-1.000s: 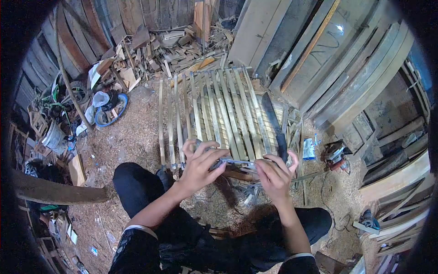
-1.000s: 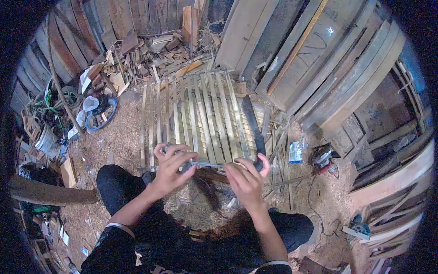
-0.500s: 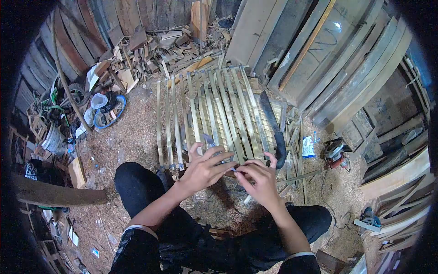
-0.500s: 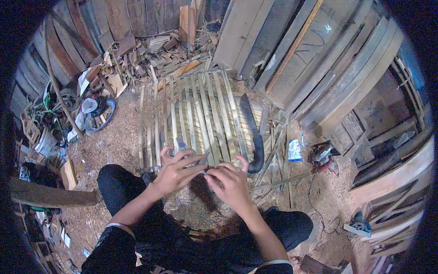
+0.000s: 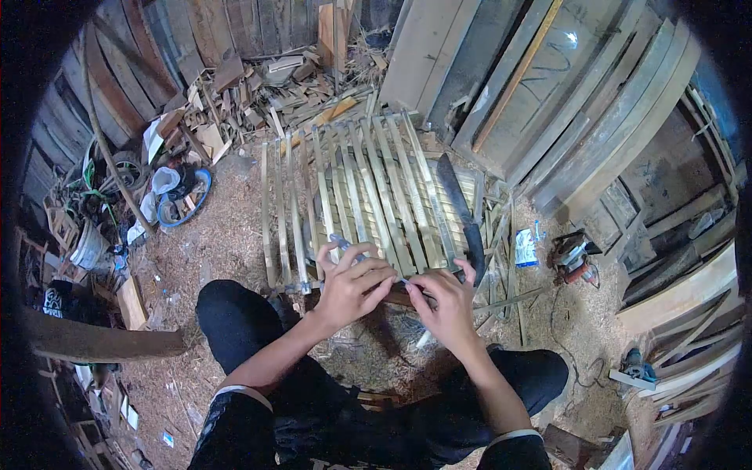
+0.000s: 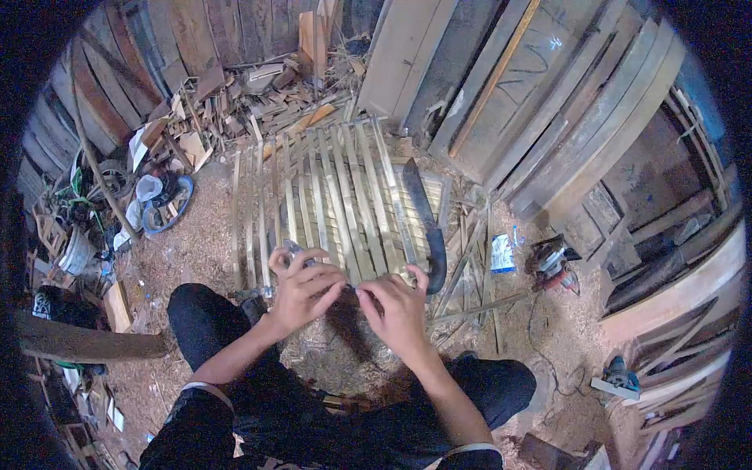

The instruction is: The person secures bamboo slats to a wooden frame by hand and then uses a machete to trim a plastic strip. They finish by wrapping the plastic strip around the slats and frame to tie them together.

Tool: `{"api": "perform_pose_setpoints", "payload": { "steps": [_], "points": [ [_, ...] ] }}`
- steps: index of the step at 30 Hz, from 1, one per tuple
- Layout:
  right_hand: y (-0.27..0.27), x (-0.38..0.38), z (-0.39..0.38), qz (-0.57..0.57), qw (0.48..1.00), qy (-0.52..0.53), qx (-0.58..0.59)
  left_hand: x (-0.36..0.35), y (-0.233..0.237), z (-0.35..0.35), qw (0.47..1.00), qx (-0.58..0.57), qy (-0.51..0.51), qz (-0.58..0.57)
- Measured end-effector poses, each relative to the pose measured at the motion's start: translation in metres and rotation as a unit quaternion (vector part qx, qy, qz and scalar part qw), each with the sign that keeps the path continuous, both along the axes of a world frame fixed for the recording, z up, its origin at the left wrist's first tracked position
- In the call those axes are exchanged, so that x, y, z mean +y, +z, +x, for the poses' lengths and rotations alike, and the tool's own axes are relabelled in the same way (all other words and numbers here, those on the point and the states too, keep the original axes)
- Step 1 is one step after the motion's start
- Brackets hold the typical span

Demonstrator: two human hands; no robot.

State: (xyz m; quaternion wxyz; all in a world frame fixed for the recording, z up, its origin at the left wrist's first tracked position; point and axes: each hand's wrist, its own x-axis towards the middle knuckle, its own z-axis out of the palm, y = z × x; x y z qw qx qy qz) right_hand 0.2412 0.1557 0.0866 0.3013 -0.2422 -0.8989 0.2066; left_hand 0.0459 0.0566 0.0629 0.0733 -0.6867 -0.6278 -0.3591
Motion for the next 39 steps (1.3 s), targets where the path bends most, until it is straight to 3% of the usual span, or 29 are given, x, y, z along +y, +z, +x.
{"api": "perform_pose_setpoints", "payload": {
  "steps": [5,11,17,22,28,36,39],
  "points": [
    [-0.002,-0.006,-0.003,-0.041,0.997,-0.03,0.054,0.001,0.011,0.005,0.995,-0.004,0.076,0.07],
    [-0.005,-0.007,-0.005,-0.122,0.989,-0.023,0.084,-0.001,0.002,0.011,0.999,-0.023,0.02,0.037],
    [-0.001,-0.008,-0.009,-0.029,0.998,-0.001,0.046,-0.002,0.0,0.021,0.992,-0.116,-0.011,-0.044],
    [0.001,-0.007,-0.009,-0.058,0.998,0.011,0.007,0.005,-0.003,0.024,0.979,-0.201,0.0,-0.024],
    [0.002,0.012,-0.001,-0.073,0.997,0.015,-0.015,0.011,-0.007,0.015,0.979,-0.185,0.08,-0.029],
    [-0.021,0.045,0.013,0.091,0.989,-0.107,-0.048,0.023,-0.009,-0.004,0.977,-0.141,0.155,0.023],
    [-0.038,0.056,0.017,0.097,0.958,-0.238,-0.128,0.023,-0.009,-0.008,0.978,-0.143,0.147,-0.025]
  ]
}}
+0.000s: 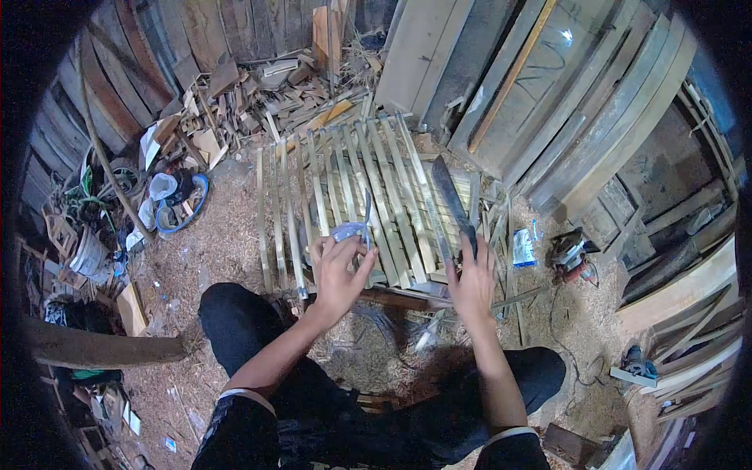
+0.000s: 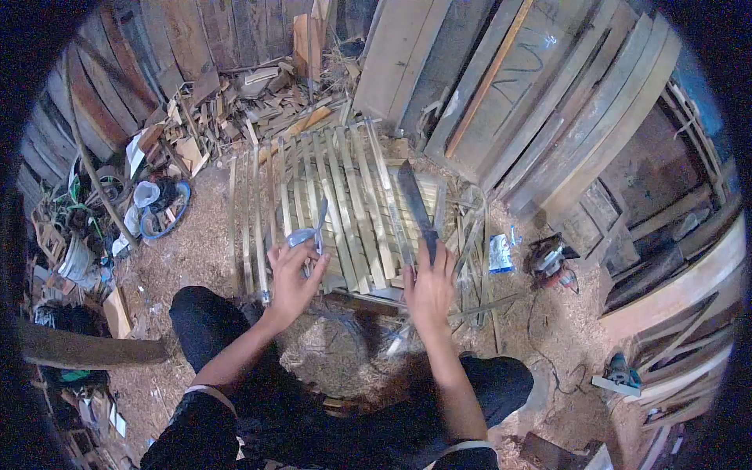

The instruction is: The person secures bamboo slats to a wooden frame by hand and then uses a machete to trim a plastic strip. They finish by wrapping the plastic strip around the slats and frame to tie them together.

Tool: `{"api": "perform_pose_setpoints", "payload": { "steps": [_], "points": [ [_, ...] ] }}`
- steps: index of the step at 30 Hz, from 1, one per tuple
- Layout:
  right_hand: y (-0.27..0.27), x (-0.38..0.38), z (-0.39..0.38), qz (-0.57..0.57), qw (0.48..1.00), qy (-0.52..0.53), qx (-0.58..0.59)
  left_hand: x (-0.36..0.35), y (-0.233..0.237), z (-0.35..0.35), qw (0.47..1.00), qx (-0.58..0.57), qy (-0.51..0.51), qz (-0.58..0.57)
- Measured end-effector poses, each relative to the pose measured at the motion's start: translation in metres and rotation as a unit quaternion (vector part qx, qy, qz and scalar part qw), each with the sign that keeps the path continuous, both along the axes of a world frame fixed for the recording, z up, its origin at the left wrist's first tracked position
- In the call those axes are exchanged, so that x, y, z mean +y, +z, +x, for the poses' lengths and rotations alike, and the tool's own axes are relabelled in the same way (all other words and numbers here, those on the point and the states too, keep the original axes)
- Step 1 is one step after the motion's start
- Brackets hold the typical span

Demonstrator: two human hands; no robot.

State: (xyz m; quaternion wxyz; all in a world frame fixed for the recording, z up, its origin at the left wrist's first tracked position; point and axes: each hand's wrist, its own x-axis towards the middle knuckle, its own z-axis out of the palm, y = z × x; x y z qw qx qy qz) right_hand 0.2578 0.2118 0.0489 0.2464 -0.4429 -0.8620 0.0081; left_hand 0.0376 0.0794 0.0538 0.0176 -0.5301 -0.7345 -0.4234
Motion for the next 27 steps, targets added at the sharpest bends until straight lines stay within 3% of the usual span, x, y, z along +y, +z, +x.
{"api": "perform_pose_setpoints", "payload": {
  "steps": [5,7,9,15,17,18,19,21,25,26,27],
  "points": [
    [-0.008,0.02,-0.003,-0.072,0.996,-0.052,0.006,0.007,-0.006,-0.001,1.0,0.02,-0.01,0.007],
    [-0.004,0.025,0.0,-0.181,0.98,-0.078,-0.004,0.007,-0.006,0.0,1.0,0.006,-0.023,0.001],
    [-0.014,0.029,0.002,-0.187,0.978,-0.088,0.028,0.007,-0.005,0.001,0.997,0.066,-0.022,-0.025],
    [-0.036,0.034,0.009,-0.158,0.968,-0.044,0.188,0.006,0.0,-0.003,0.996,0.076,0.024,0.026],
    [-0.05,0.041,0.021,-0.305,0.923,-0.019,0.236,0.005,0.002,-0.01,0.997,0.071,0.028,0.016],
    [-0.019,0.028,0.02,-0.314,0.926,-0.039,0.206,0.004,0.003,-0.013,0.997,0.067,0.03,0.006],
    [-0.011,0.019,0.021,-0.314,0.926,-0.04,0.206,0.002,0.003,-0.016,0.997,0.067,0.029,0.006],
    [-0.005,-0.001,0.024,-0.116,0.964,0.021,0.239,-0.001,0.003,-0.022,0.999,0.047,0.023,-0.008],
    [0.03,-0.028,0.021,-0.058,0.965,0.051,0.252,-0.013,0.015,-0.029,0.997,0.025,0.033,-0.061],
    [0.024,-0.03,0.019,-0.13,0.942,0.058,0.304,-0.015,0.012,-0.03,0.998,0.023,0.036,-0.051],
    [0.038,-0.039,0.022,-0.34,0.868,0.05,0.359,-0.016,0.012,-0.031,0.998,0.02,0.034,-0.053]
  ]
}}
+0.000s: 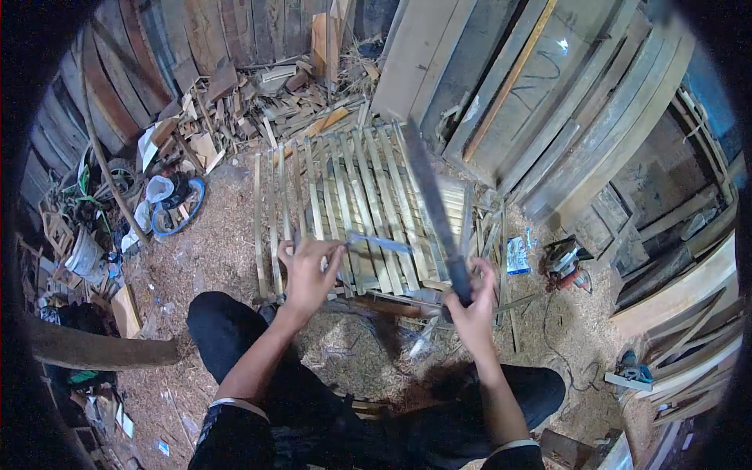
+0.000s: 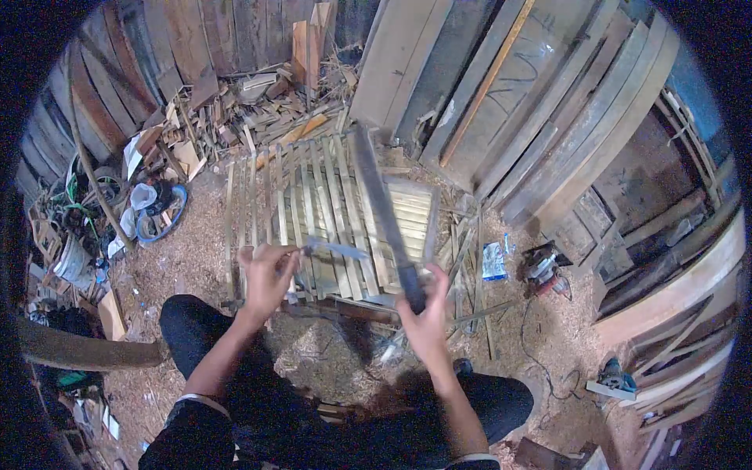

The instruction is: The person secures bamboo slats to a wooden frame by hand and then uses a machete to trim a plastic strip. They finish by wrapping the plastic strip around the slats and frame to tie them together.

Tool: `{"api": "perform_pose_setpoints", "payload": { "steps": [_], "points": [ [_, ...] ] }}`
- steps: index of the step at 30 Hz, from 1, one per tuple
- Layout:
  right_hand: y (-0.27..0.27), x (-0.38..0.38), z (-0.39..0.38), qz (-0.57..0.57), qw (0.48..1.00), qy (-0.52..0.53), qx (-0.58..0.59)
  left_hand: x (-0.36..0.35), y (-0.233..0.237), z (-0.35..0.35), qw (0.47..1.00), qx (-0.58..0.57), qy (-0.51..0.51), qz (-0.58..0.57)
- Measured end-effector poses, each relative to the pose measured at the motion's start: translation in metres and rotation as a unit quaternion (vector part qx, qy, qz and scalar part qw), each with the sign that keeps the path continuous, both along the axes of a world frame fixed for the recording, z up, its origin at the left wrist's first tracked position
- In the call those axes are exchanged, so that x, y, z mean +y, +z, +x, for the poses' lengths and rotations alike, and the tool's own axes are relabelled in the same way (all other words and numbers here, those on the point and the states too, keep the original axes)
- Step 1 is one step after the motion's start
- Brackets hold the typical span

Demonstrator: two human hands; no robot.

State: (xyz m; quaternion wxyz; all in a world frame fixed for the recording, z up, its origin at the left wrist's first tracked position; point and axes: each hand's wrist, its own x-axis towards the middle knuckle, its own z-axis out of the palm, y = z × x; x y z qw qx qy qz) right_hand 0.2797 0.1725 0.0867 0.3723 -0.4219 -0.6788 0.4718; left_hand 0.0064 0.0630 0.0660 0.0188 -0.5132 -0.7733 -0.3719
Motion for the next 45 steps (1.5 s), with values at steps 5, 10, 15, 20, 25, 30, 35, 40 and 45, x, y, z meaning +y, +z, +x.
{"api": "perform_pose_setpoints", "payload": {
  "steps": [5,10,15,20,25,30,35,40,45],
  "points": [
    [-0.019,-0.01,-0.018,-0.046,0.996,0.066,0.032,-0.003,0.006,-0.004,0.999,-0.037,0.026,-0.021],
    [-0.011,-0.017,-0.026,0.056,0.998,0.028,-0.01,-0.01,0.001,-0.012,0.998,-0.053,0.018,-0.002],
    [-0.001,-0.011,-0.02,0.265,0.957,0.062,-0.098,-0.017,0.002,-0.021,0.998,0.013,0.051,0.032],
    [-0.006,-0.013,-0.006,0.392,0.895,0.075,-0.2,-0.024,0.008,-0.031,0.987,0.099,0.11,0.06],
    [-0.011,-0.01,0.003,0.403,0.887,0.074,-0.211,-0.03,0.008,-0.043,0.983,0.09,0.161,0.014],
    [-0.013,-0.007,0.01,0.421,0.877,0.068,-0.221,-0.025,0.007,-0.05,0.984,0.069,0.146,0.081],
    [-0.009,-0.003,0.015,0.449,0.86,0.069,-0.233,-0.029,0.005,-0.052,0.99,0.049,0.098,0.087],
    [-0.013,-0.009,0.012,0.444,0.862,0.082,-0.23,-0.028,-0.001,-0.045,0.995,-0.002,0.051,0.087],
    [-0.018,-0.015,0.013,0.427,0.873,0.069,-0.228,-0.025,-0.001,-0.04,0.989,-0.02,-0.012,0.149]
  ]
}}
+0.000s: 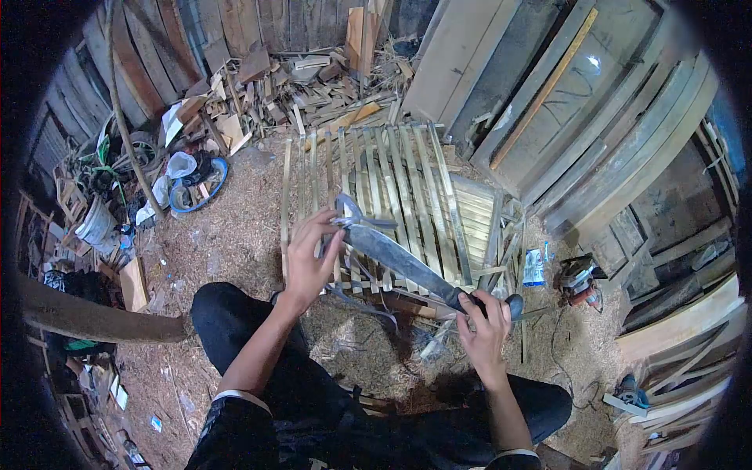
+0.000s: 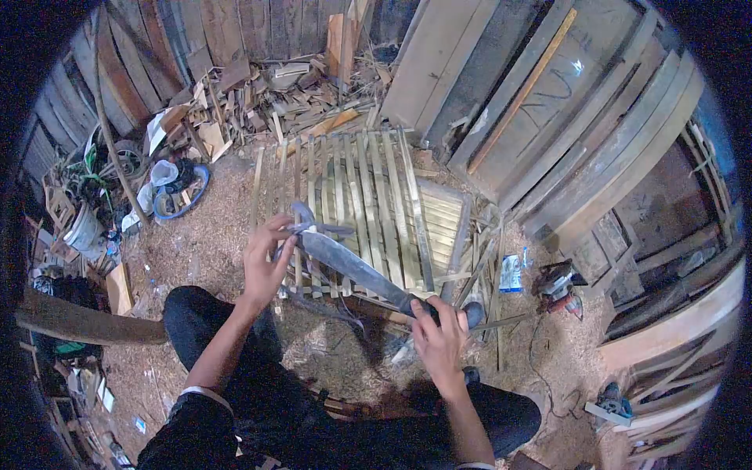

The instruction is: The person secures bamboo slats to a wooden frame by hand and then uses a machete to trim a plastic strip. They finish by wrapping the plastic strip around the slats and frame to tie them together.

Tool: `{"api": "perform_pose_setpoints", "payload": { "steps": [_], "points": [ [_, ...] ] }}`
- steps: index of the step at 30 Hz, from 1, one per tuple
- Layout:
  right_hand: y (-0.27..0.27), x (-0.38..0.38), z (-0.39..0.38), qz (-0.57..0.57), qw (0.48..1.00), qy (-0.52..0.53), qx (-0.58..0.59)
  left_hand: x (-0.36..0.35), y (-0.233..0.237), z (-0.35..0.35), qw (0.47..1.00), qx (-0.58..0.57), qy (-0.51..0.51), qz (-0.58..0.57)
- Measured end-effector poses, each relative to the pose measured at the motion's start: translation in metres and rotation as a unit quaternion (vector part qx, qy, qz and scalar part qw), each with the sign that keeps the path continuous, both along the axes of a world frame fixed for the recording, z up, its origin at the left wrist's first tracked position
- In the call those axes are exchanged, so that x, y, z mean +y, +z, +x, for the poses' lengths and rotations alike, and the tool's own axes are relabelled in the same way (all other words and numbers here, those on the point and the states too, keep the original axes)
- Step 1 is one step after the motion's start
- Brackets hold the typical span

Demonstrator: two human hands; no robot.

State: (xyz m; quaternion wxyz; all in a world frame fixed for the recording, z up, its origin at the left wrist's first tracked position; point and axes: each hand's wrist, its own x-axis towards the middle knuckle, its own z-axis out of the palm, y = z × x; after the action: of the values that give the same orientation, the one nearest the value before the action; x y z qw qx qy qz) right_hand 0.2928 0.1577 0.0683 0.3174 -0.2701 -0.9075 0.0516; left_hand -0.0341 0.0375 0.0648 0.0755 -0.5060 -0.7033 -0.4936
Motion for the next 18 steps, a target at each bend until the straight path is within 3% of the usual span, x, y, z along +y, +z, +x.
{"api": "perform_pose_setpoints", "payload": {
  "steps": [7,12,18],
  "points": [
    [-0.004,0.001,-0.002,0.012,1.0,0.018,0.01,0.002,0.01,0.007,0.998,0.014,-0.063,0.01],
    [-0.007,0.004,0.0,0.034,0.999,0.033,0.014,-0.002,0.022,0.008,0.992,0.085,-0.09,-0.015],
    [-0.009,0.007,0.001,0.052,0.997,0.043,0.022,-0.005,0.025,0.003,0.993,0.057,-0.094,-0.034]
  ]
}}
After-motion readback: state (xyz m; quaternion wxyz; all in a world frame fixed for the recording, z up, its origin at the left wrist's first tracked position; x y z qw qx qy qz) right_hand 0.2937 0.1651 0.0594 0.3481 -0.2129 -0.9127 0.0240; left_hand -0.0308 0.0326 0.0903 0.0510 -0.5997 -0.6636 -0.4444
